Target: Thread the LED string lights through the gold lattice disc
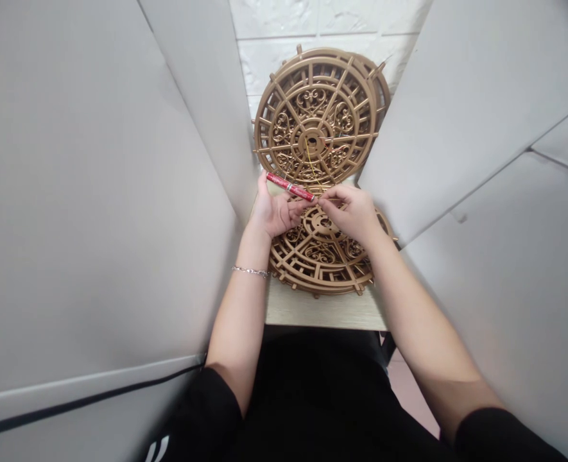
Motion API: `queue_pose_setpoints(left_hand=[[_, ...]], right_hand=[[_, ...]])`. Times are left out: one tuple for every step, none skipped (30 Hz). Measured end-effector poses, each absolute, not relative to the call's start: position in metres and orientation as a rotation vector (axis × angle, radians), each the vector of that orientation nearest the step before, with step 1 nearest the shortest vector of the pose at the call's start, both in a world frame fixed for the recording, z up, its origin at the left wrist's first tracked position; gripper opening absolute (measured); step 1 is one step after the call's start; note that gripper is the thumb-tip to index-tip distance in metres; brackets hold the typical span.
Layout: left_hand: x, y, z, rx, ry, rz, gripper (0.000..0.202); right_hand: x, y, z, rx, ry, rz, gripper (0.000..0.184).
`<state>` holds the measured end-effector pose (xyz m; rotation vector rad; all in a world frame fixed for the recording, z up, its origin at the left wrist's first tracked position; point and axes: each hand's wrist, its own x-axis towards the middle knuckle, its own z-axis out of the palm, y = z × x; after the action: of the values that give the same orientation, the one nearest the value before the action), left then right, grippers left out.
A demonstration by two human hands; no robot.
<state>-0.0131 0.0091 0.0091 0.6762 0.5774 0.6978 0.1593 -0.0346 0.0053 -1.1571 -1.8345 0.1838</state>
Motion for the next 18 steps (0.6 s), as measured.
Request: queue_pose_setpoints(left_hand=[[-0.0129,0.0092,0.0089,0.682,0.582,0.693,0.095],[-0.0126,0.0093,0.0087,0.688,0.588,0.689,0.095],[-0.0124,0.0093,0.0086,0.694,0.595,0.685,0.094],[-0.0123,0.0094,0.0084,0.698,0.600,0.681,0.093],[-0.0121,0.0095,0.0081,0.702,0.601,0.678,0.093],[-0.0120,0.0097,0.0078,0.705,0.599,0.676,0.093],[-0.0119,0.0097,0.0076,0.707,0.594,0.672,0.092],[-0.0118,0.0097,0.0074,0.710,0.590,0.668,0.093],[-0.0117,0.0095,0.0073,0.713,0.586,0.664,0.093],[-0.0115,0.0092,0.0073,0.716,0.584,0.660,0.093],[-0.0113,0.0088,0.0075,0.720,0.583,0.654,0.093],[-0.0111,0.0082,0.0078,0.726,0.583,0.649,0.093],[-0.0109,0.0077,0.0081,0.731,0.580,0.644,0.093],[-0.0107,0.0071,0.0085,0.737,0.575,0.639,0.093],[-0.0105,0.0065,0.0088,0.743,0.569,0.634,0.094],[-0.0104,0.0060,0.0090,0.749,0.563,0.628,0.094],[-0.0103,0.0056,0.0091,0.752,0.558,0.622,0.094],[-0.0102,0.0053,0.0092,0.755,0.554,0.616,0.093]], right_hand=[[0.1597,-0.0343,0.0052,-1.160,-1.846,0.175,0.010],[0.1601,-0.0338,0.0050,-1.165,-1.853,0.161,0.010],[0.1605,-0.0332,0.0046,-1.171,-1.857,0.145,0.010],[0.1608,-0.0326,0.0042,-1.175,-1.860,0.130,0.010],[0.1610,-0.0321,0.0037,-1.179,-1.863,0.118,0.010],[0.1612,-0.0317,0.0034,-1.179,-1.865,0.106,0.010],[0.1612,-0.0314,0.0032,-1.178,-1.868,0.097,0.010],[0.1612,-0.0313,0.0031,-1.176,-1.870,0.090,0.010],[0.1611,-0.0313,0.0030,-1.177,-1.870,0.084,0.010],[0.1611,-0.0313,0.0030,-1.180,-1.868,0.079,0.010],[0.1611,-0.0314,0.0031,-1.185,-1.867,0.074,0.011],[0.1610,-0.0314,0.0031,-1.190,-1.868,0.070,0.011],[0.1611,-0.0313,0.0032,-1.195,-1.869,0.068,0.011],[0.1611,-0.0313,0.0031,-1.199,-1.870,0.068,0.011],[0.1612,-0.0311,0.0031,-1.203,-1.872,0.069,0.011],[0.1613,-0.0310,0.0030,-1.206,-1.874,0.070,0.011],[0.1614,-0.0309,0.0030,-1.210,-1.874,0.071,0.011],[0.1614,-0.0307,0.0029,-1.213,-1.873,0.074,0.011]])
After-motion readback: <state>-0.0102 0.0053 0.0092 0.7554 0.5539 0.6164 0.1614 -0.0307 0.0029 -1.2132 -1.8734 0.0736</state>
